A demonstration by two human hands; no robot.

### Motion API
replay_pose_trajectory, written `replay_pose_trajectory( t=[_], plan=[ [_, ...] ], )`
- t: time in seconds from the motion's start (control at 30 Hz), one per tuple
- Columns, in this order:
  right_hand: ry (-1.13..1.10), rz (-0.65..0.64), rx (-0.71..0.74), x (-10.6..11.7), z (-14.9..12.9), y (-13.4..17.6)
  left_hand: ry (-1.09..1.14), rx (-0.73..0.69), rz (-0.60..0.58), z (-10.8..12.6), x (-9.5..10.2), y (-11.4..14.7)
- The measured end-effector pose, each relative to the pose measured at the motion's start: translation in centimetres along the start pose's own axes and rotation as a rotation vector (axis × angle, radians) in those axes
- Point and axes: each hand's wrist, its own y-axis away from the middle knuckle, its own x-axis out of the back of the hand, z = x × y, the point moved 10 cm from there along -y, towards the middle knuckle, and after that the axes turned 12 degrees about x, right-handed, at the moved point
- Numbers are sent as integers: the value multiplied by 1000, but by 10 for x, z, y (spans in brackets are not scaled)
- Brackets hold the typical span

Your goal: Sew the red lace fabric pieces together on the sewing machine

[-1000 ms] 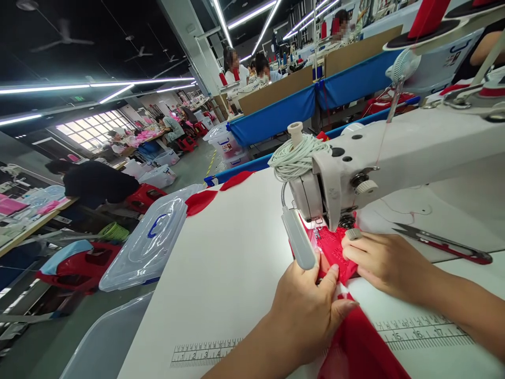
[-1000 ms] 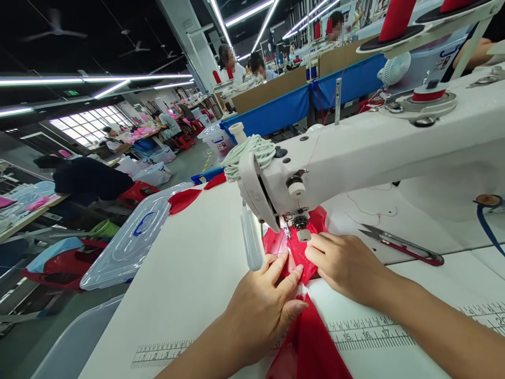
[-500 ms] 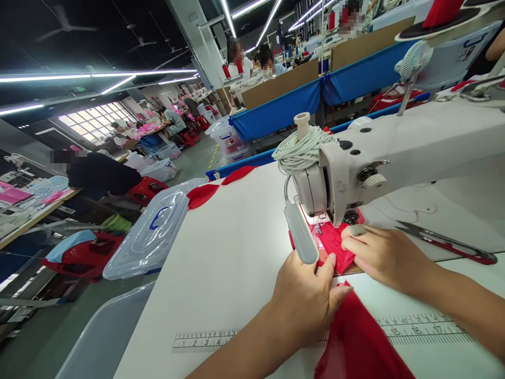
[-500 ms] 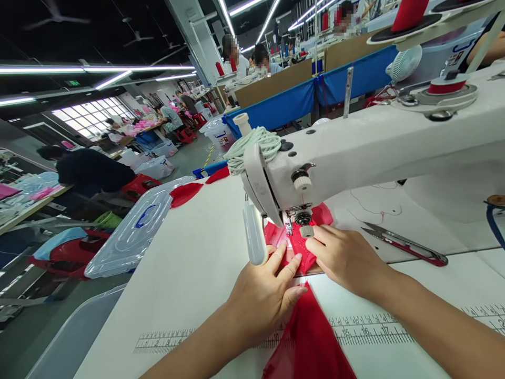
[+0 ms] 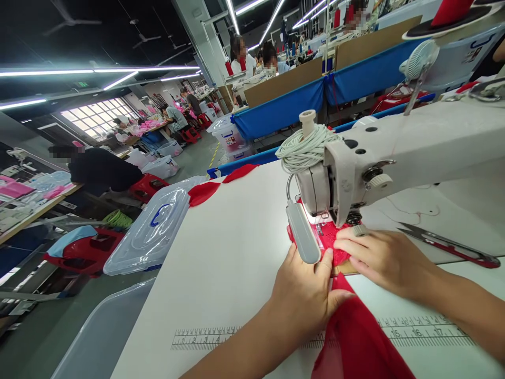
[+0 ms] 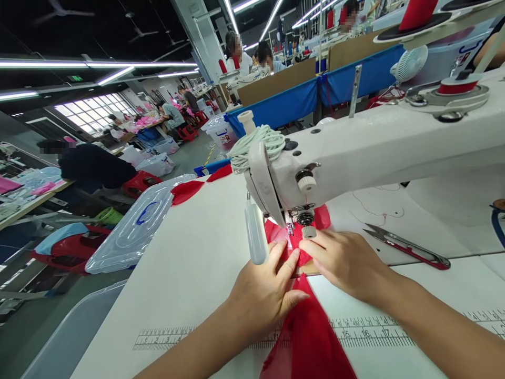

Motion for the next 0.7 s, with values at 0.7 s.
replay_pose_trajectory(
  t=[0.7],
  plan=[
    [7, 10, 19, 1, -2, -1, -166, -42, 69, 6, -4, 11]
  ],
)
